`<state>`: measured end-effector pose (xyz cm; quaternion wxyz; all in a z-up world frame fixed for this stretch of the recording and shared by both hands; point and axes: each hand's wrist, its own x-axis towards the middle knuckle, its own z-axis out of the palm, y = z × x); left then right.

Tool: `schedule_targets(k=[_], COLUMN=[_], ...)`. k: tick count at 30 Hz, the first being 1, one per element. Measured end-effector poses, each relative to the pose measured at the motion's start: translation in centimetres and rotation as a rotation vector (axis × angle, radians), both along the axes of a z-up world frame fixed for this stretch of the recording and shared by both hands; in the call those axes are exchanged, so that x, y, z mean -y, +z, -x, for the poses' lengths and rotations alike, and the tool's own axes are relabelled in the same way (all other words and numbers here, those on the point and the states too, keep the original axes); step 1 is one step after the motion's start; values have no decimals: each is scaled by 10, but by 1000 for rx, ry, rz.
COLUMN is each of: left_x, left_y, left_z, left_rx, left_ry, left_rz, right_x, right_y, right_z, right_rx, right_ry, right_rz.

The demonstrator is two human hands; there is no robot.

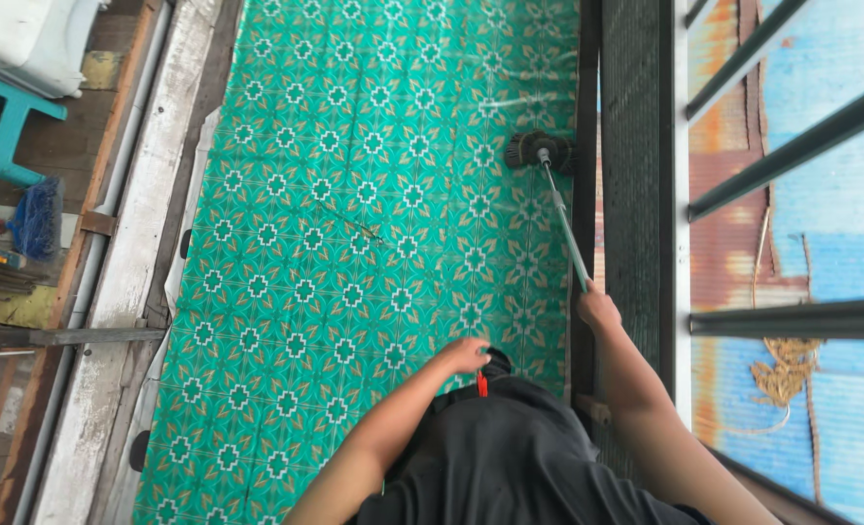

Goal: The person mops a patterned green floor using a mop and a spray bottle, moving the mop across the floor surface.

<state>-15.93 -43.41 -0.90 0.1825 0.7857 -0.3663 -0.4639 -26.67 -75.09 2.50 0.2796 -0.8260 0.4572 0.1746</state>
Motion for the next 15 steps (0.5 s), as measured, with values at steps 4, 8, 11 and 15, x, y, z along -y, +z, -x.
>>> schedule_targets(k=[4,8,11,15], left_x=[-11,-20,-23,-29], left_y=[6,5,4,4], left_z=[12,29,38,43], left_rx=[-1,-69,-73,3], left_ry=[83,109,59,-77], left_rz=[26,8,5,68], right_x=[26,22,1,-54], right_y=[9,8,5,5], right_z=[-53,-40,-5,39], right_rx=[-20,30,116,-83], right_ry=[-110,-146,-84,-222], right_rz=[-80,-86,50,-70])
